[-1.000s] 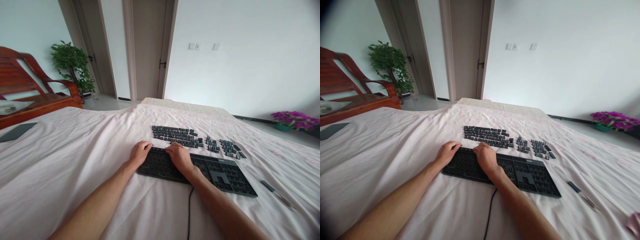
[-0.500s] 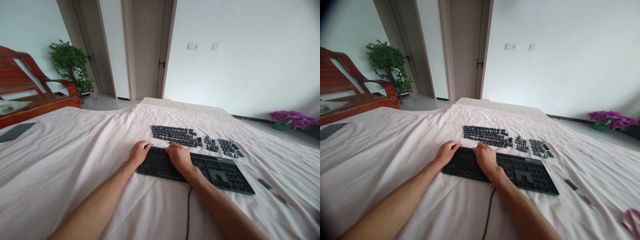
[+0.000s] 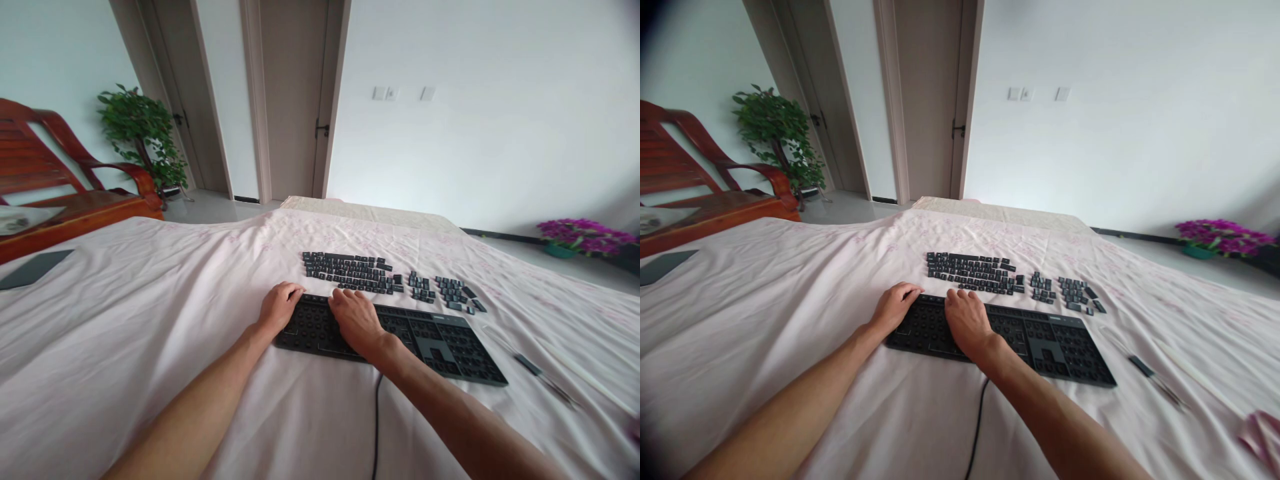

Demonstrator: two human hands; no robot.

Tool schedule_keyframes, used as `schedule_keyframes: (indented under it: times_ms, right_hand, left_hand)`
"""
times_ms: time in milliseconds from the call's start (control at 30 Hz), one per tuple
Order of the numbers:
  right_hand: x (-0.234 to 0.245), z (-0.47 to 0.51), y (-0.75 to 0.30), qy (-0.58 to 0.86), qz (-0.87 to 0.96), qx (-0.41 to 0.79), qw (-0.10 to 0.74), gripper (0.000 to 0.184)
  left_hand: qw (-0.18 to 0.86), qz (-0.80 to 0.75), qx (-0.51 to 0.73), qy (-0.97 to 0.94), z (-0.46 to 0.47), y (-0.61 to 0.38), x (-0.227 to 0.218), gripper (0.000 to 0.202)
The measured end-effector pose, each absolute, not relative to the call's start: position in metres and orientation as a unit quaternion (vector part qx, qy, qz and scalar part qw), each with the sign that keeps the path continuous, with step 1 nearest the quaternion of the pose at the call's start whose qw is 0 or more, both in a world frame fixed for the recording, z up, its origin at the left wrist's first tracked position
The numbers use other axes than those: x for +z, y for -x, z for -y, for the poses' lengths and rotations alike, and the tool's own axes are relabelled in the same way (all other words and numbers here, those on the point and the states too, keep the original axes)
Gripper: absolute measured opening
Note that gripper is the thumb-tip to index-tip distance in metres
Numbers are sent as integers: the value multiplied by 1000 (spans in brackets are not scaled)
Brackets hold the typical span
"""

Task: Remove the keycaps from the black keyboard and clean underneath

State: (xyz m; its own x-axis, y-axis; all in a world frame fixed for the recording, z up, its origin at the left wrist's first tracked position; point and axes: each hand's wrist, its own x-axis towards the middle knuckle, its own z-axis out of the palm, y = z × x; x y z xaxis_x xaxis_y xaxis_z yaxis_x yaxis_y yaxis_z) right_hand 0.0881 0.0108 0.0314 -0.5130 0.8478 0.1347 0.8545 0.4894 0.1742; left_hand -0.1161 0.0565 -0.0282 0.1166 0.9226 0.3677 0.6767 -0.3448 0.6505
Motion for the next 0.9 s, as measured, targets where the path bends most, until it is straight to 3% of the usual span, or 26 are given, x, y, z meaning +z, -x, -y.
schedule_keyframes:
  times_ms: [133, 200, 333, 467, 667, 900]
  right_hand:
    - [33, -13, -127, 527, 838, -23, 139, 42]
    - [32, -9, -159, 588, 783, -34, 200, 43]
    - [25, 11, -227, 732, 647, -125, 175, 47]
    - [8, 34, -274, 819, 547, -92, 147, 58]
    - [-12, 43, -295, 822, 534, -27, 196, 61]
    - [-15, 32, -293, 822, 520, -35, 231, 56]
  left_hand:
    - [209, -550, 393, -707, -55, 118, -25, 31]
    - [249, -542, 403, -694, -53, 117, -24, 34]
    - [316, -499, 420, -689, -48, 113, -23, 48]
    - [361, -473, 420, -685, -43, 110, -21, 57]
    - [372, -471, 417, -682, -41, 109, -15, 67]
    - [358, -442, 418, -709, -56, 104, -16, 69]
